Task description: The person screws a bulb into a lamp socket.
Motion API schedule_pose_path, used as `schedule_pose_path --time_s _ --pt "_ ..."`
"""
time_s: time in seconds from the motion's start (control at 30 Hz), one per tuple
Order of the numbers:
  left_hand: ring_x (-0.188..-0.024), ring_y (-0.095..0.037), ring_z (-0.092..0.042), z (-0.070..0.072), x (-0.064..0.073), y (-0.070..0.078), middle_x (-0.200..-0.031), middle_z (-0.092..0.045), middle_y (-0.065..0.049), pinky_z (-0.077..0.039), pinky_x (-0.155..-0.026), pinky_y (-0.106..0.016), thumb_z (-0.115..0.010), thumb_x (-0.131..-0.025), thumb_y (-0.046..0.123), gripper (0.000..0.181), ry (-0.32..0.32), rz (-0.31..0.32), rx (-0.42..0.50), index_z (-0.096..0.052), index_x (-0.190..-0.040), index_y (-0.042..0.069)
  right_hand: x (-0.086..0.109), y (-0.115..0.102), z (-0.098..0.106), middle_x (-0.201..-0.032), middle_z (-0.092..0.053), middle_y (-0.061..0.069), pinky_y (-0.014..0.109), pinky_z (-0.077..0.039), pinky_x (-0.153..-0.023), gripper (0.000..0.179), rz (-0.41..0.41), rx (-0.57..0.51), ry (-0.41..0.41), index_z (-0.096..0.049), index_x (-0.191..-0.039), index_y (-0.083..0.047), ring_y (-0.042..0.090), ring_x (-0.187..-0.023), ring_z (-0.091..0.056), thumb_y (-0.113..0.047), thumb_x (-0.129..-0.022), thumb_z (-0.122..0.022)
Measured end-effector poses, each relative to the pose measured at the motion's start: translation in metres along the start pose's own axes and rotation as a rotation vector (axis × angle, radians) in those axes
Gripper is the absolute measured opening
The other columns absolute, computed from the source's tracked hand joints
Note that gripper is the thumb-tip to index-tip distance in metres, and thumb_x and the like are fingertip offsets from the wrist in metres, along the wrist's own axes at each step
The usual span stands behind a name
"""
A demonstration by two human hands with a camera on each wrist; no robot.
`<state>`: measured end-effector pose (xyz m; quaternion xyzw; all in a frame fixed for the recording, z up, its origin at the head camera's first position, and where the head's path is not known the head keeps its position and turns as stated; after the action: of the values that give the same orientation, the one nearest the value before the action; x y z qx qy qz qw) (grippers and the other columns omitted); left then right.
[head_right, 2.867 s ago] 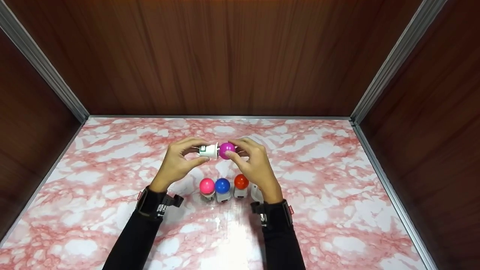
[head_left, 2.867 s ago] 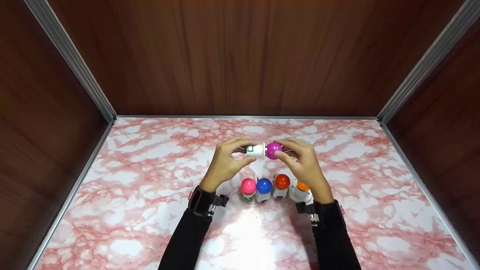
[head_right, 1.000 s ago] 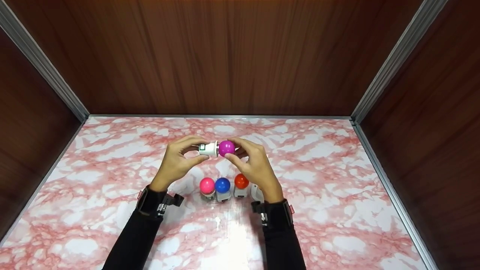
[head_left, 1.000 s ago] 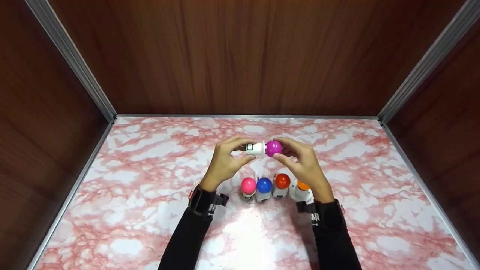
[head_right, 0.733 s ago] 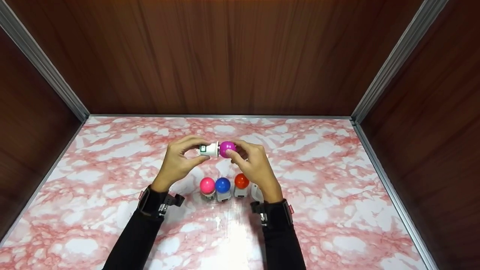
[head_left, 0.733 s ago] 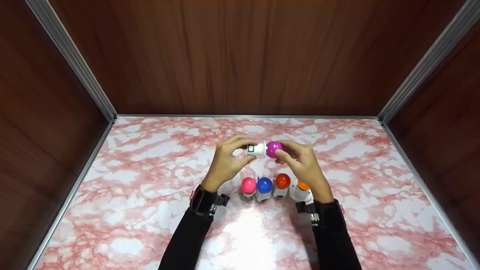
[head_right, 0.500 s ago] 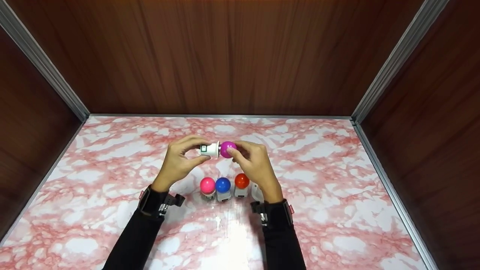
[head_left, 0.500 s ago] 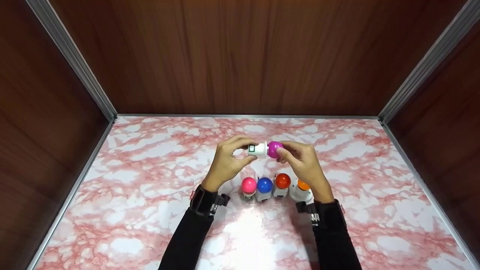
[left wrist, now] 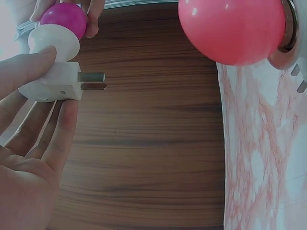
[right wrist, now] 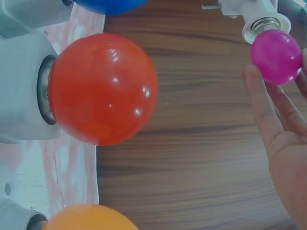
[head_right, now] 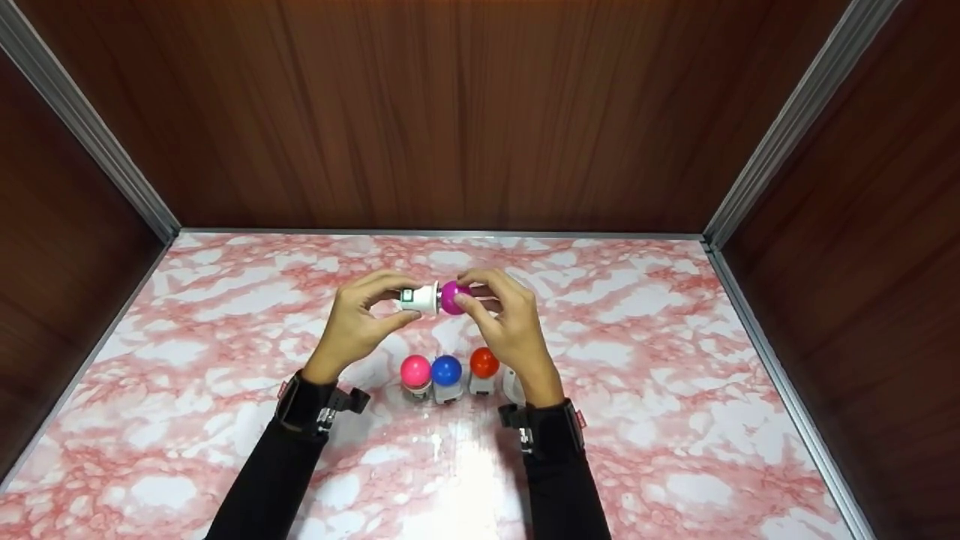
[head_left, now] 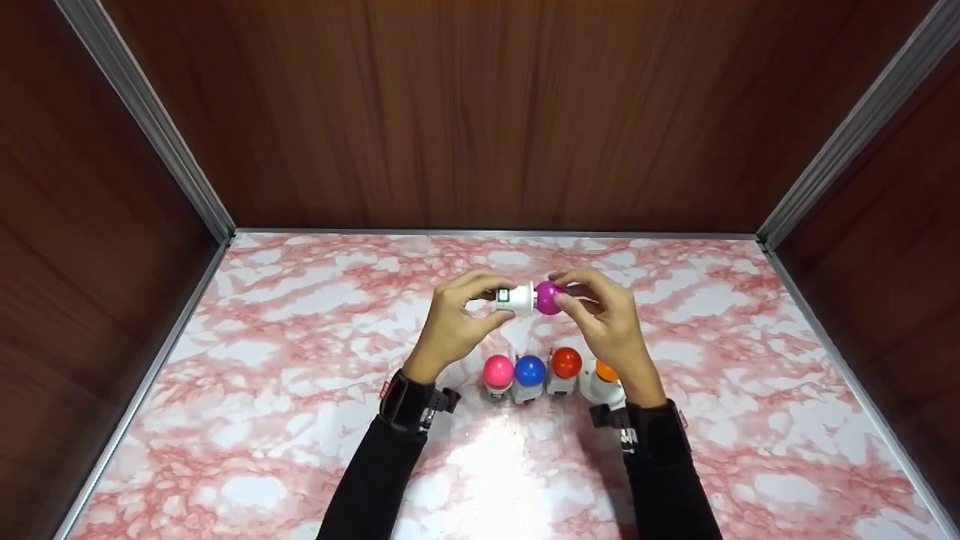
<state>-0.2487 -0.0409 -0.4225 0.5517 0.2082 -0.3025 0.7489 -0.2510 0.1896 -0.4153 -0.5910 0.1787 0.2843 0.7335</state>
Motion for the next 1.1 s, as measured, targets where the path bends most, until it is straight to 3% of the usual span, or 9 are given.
schedule_pose_path --time_s 0.13,0.33,0.83,1.1 --pt "-0.102 -0.023 -0.076 0.0014 -0.0003 -0.0009 -0.115 -0.079 -0.012 -0.068 -0.093 -0.04 -0.088 -0.085 0.004 0.034 0.008 -0.001 0.011 -0.079 -0.118 0.005 0.0015 0.0001 0.0021 -0.126 -0.072 0.028 0.026 -0.066 -0.093 0.034 0.015 -0.028 -0.05 -0.07 -0.12 0.005 0.015 -0.106 -0.078 0.009 -0.088 -0.079" --pt "-0.102 -0.021 -0.075 0.003 -0.0003 -0.0015 -0.115 -0.079 -0.012 -0.067 -0.094 -0.034 -0.087 -0.087 0.007 0.033 0.004 0.011 0.005 -0.079 -0.119 0.006 0.0021 0.0009 0.0045 -0.129 -0.07 0.028 0.026 -0.065 -0.096 0.05 0.021 -0.03 -0.098 -0.068 -0.127 0.006 0.012 -0.111 -0.077 0.013 -0.08 -0.084" --pt "-0.106 -0.022 -0.075 0.0018 0.0003 -0.0034 -0.117 -0.079 -0.014 -0.067 -0.094 -0.028 -0.087 -0.085 0.002 0.036 -0.01 0.033 0.024 -0.078 -0.12 0.003 0.0017 0.0006 0.0053 -0.128 -0.072 0.027 0.025 -0.065 -0.095 0.048 0.06 -0.005 -0.103 -0.069 -0.126 0.006 0.012 -0.11 -0.076 0.017 -0.08 -0.082" --pt "-0.103 -0.021 -0.075 0.0024 -0.0001 -0.003 -0.116 -0.079 -0.013 -0.067 -0.095 -0.031 -0.086 -0.087 0.006 0.034 -0.006 0.028 0.021 -0.078 -0.12 0.004 0.0008 0.0022 0.0054 -0.122 -0.073 0.03 0.024 -0.066 -0.091 0.048 0.055 -0.009 -0.102 -0.069 -0.127 0.006 0.01 -0.102 -0.077 0.016 -0.081 -0.081"
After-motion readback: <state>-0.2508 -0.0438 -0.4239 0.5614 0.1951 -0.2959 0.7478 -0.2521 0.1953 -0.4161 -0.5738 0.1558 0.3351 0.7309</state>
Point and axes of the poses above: each hand's wrist, its own x-axis away from the middle knuckle, its own z-axis out of the back of the hand, y = z × x, the point moved 3 cm from there along -x, towards the middle knuckle
